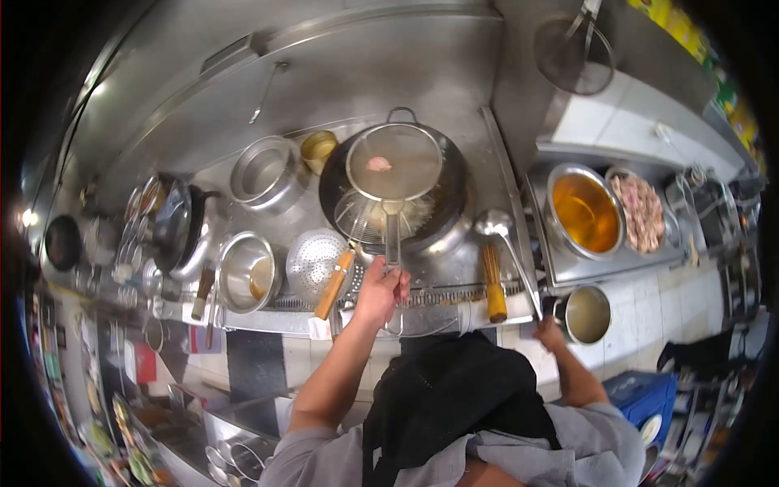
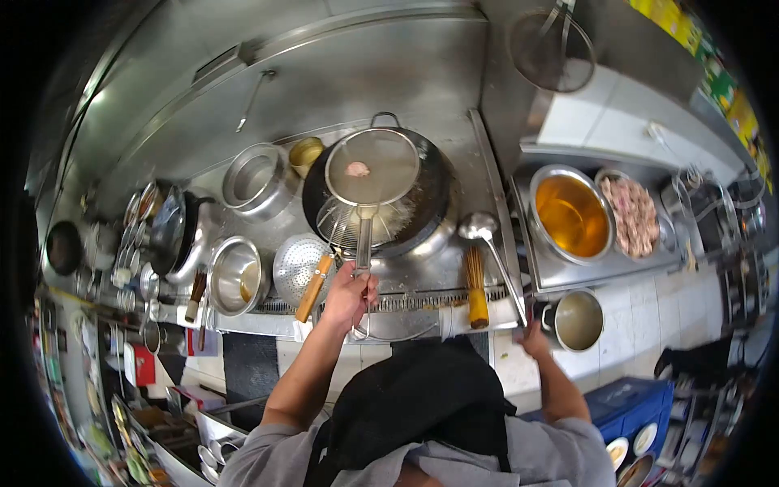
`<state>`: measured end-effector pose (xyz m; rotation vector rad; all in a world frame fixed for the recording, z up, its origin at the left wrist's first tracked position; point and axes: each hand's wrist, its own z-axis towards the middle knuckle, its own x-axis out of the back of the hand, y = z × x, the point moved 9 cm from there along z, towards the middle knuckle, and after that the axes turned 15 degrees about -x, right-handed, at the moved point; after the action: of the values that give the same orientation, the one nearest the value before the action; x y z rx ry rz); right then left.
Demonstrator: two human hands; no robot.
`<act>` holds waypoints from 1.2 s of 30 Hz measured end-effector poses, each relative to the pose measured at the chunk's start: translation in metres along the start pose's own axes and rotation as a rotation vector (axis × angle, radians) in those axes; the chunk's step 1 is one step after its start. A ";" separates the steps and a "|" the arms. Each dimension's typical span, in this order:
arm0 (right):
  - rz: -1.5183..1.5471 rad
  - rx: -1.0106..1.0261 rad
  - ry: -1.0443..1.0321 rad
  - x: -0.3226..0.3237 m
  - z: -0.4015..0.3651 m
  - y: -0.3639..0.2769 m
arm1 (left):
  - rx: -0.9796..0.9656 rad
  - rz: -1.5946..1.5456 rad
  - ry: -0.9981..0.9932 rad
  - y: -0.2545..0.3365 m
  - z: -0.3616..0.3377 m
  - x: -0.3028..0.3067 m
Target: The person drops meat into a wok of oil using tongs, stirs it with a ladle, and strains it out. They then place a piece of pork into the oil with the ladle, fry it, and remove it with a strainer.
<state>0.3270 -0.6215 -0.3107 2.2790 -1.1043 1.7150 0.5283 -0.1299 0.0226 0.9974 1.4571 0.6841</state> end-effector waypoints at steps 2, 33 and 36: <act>0.168 -0.191 0.096 0.052 -0.048 -0.057 | 0.018 0.109 -0.061 0.005 -0.007 0.010; 0.702 0.115 -0.978 0.168 -0.174 -0.486 | -0.001 0.095 0.033 0.031 -0.036 0.087; 0.587 0.206 -0.801 0.155 -0.179 -0.495 | -0.037 0.221 0.047 0.048 -0.035 0.099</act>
<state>0.4892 -0.2493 0.0589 3.1129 -1.9665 1.0188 0.5076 -0.0165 0.0214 1.1304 1.3816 0.8962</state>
